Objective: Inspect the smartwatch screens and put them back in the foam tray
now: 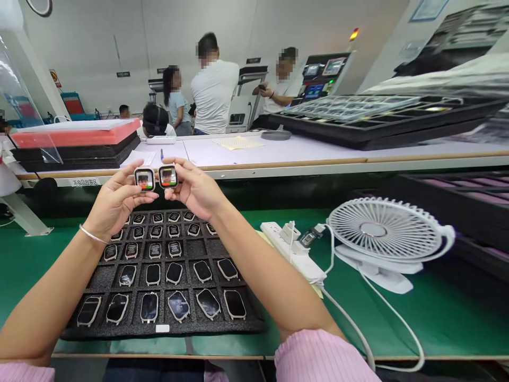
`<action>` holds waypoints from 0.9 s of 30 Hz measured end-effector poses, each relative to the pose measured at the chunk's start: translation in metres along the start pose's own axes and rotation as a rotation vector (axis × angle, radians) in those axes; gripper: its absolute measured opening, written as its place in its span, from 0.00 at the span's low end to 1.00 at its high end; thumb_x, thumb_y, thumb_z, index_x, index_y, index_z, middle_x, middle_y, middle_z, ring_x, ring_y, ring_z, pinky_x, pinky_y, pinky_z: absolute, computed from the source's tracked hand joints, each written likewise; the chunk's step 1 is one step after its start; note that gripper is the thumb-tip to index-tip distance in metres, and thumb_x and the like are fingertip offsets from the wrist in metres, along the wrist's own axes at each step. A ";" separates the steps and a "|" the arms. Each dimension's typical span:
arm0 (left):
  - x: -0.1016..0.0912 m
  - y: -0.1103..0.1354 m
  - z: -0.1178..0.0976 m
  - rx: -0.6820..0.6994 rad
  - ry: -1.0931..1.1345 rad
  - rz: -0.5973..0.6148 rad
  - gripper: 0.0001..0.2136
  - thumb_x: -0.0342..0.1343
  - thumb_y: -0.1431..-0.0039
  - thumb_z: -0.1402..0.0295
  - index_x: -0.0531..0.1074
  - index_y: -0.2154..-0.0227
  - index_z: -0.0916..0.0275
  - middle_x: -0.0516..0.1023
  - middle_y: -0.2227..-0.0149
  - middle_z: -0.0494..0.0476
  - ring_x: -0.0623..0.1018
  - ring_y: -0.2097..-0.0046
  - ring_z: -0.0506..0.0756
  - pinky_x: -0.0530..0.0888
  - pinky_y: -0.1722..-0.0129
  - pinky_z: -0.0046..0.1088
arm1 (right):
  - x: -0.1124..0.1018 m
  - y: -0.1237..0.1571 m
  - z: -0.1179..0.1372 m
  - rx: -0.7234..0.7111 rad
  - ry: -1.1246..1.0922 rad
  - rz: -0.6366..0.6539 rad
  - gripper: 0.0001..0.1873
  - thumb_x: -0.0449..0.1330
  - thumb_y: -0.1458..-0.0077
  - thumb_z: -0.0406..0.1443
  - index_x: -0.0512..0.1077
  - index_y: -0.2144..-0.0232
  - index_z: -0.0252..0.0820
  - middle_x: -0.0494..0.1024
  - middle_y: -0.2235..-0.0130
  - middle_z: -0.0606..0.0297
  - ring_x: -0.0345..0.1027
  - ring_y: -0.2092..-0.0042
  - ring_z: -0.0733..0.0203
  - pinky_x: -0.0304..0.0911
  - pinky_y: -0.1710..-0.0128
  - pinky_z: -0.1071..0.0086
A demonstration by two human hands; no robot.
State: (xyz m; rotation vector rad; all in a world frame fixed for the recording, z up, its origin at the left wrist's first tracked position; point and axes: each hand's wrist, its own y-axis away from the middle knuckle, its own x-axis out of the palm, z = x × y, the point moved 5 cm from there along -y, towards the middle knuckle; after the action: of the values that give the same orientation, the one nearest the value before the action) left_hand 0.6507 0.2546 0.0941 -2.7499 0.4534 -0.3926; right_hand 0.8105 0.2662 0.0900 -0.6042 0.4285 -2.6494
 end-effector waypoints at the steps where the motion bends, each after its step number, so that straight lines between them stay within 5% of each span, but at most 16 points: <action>1: 0.003 -0.003 -0.009 0.045 -0.021 0.009 0.30 0.62 0.53 0.75 0.70 0.43 0.59 0.80 0.61 0.52 0.82 0.68 0.50 0.80 0.63 0.28 | 0.004 -0.003 0.010 -0.031 0.017 0.009 0.11 0.62 0.41 0.39 0.71 0.56 0.45 0.77 0.63 0.66 0.69 0.71 0.65 0.67 0.73 0.70; 12: 0.020 -0.032 -0.063 0.336 -0.094 -0.008 0.32 0.64 0.57 0.77 0.71 0.44 0.58 0.79 0.58 0.52 0.79 0.68 0.47 0.78 0.63 0.25 | 0.028 -0.027 0.070 -0.284 0.207 0.148 0.28 0.65 0.57 0.30 0.67 0.51 0.46 0.74 0.62 0.69 0.67 0.70 0.68 0.68 0.67 0.69; 27: 0.025 -0.032 -0.073 0.384 -0.124 -0.030 0.30 0.64 0.58 0.76 0.73 0.47 0.58 0.79 0.61 0.51 0.77 0.69 0.47 0.78 0.63 0.26 | 0.034 -0.026 0.084 -0.301 0.244 0.139 0.28 0.68 0.59 0.32 0.68 0.53 0.46 0.76 0.64 0.70 0.69 0.71 0.65 0.69 0.69 0.67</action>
State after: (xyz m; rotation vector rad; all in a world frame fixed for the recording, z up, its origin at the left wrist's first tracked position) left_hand 0.6581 0.2544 0.1773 -2.3930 0.2722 -0.2803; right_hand 0.8132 0.2566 0.1835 -0.3211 0.9184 -2.5505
